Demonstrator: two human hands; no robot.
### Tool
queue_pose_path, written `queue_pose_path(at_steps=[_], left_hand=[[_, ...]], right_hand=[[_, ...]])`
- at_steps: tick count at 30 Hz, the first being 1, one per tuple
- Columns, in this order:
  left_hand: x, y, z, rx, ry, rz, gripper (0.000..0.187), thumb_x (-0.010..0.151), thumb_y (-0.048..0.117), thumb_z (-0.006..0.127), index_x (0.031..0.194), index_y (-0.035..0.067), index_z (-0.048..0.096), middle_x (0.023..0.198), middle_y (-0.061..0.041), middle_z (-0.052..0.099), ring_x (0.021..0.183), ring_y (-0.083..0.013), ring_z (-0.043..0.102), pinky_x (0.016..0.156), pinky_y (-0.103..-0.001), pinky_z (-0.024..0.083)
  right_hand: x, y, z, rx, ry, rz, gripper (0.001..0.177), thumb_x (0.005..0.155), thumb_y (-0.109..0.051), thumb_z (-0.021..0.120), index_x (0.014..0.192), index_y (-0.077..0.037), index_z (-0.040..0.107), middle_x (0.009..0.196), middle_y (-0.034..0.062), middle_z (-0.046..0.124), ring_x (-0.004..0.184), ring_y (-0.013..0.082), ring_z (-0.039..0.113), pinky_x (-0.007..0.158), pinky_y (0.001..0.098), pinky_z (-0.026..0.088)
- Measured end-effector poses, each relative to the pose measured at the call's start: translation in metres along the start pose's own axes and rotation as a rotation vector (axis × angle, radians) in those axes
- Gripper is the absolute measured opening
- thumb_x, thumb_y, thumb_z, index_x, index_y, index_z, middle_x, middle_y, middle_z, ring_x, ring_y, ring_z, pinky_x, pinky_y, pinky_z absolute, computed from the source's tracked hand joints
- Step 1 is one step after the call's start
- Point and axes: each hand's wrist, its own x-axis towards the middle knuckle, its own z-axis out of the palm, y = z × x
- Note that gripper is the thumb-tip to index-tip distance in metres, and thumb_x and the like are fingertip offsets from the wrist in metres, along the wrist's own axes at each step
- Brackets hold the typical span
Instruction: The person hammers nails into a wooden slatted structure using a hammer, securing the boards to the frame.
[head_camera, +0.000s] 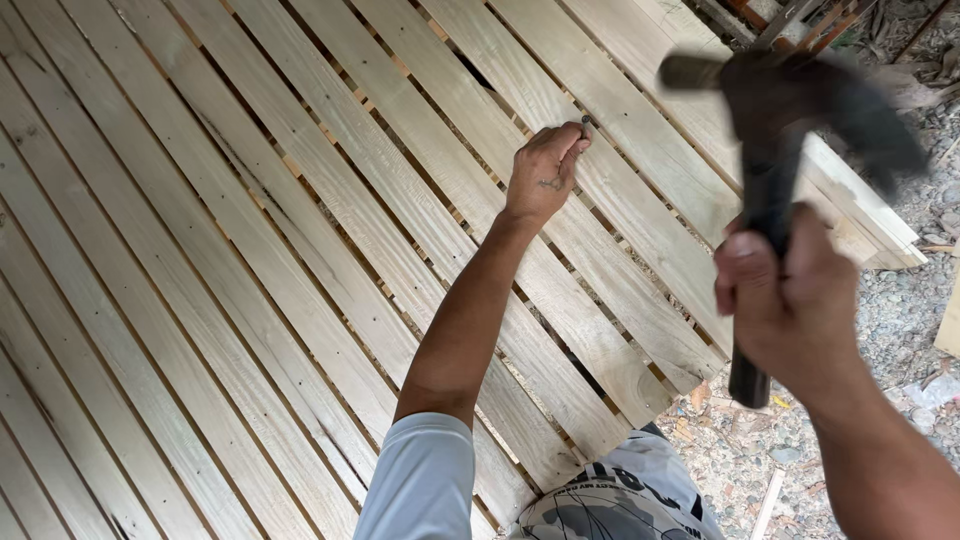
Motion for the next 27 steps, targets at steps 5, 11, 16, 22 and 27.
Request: queue_pose_path(at_steps=[5,11,16,22,27], left_hand=[[-0.001,-0.002,0.002,0.050,-0.005,0.038,0.016,0.093,-0.007,0.065,0.104,0.004,0.067,0.101,-0.012,0.076,0.095,-0.0282,0.074,0.085,-0.035,0.061],[-0.010,-0.001,0.000,0.101,0.004,0.113,0.015,0.093,-0.006,0.064,0.103,0.005,0.066,0.100,-0.013,0.073,0.096,-0.0307,0.072,0.085,-0.039,0.060],[-0.006,-0.001,-0.003,0.098,-0.007,0.092,0.011,0.093,-0.005,0.065,0.102,0.002,0.067,0.098,-0.016,0.072,0.093,-0.0345,0.069,0.082,-0.042,0.057],[0.000,0.005,0.001,-0.115,0.023,-0.040,0.008,0.097,-0.002,0.063,0.101,0.002,0.069,0.103,-0.015,0.074,0.095,-0.0284,0.073,0.085,-0.036,0.062],[-0.012,-0.025,0.011,-0.030,0.014,0.068,0.008,0.095,-0.001,0.067,0.103,0.000,0.070,0.110,-0.014,0.074,0.103,-0.0287,0.072,0.093,-0.036,0.060]], right_hand=[[0.011,-0.004,-0.004,0.168,0.163,-0.141,0.027,0.123,-0.023,0.048,0.113,0.002,0.046,0.074,0.0079,0.057,0.056,0.0129,0.058,0.049,0.0274,0.048],[0.062,0.038,0.039,-0.441,-0.189,-0.007,0.029,0.109,-0.022,0.058,0.100,0.004,0.049,0.053,0.0172,0.056,0.042,0.0336,0.057,0.040,0.0431,0.045],[0.027,0.008,0.021,-0.176,0.027,0.011,0.031,0.113,-0.027,0.054,0.104,0.003,0.047,0.064,0.0092,0.058,0.049,0.0196,0.060,0.043,0.0364,0.046],[-0.005,0.016,-0.002,0.156,0.081,0.076,0.021,0.115,-0.022,0.046,0.108,-0.002,0.047,0.077,0.0055,0.058,0.059,0.0119,0.058,0.052,0.0277,0.046],[0.029,0.150,-0.002,0.364,-0.088,0.384,0.014,0.108,-0.012,0.055,0.105,0.001,0.053,0.078,0.0101,0.061,0.059,0.0184,0.059,0.053,0.0340,0.049]])
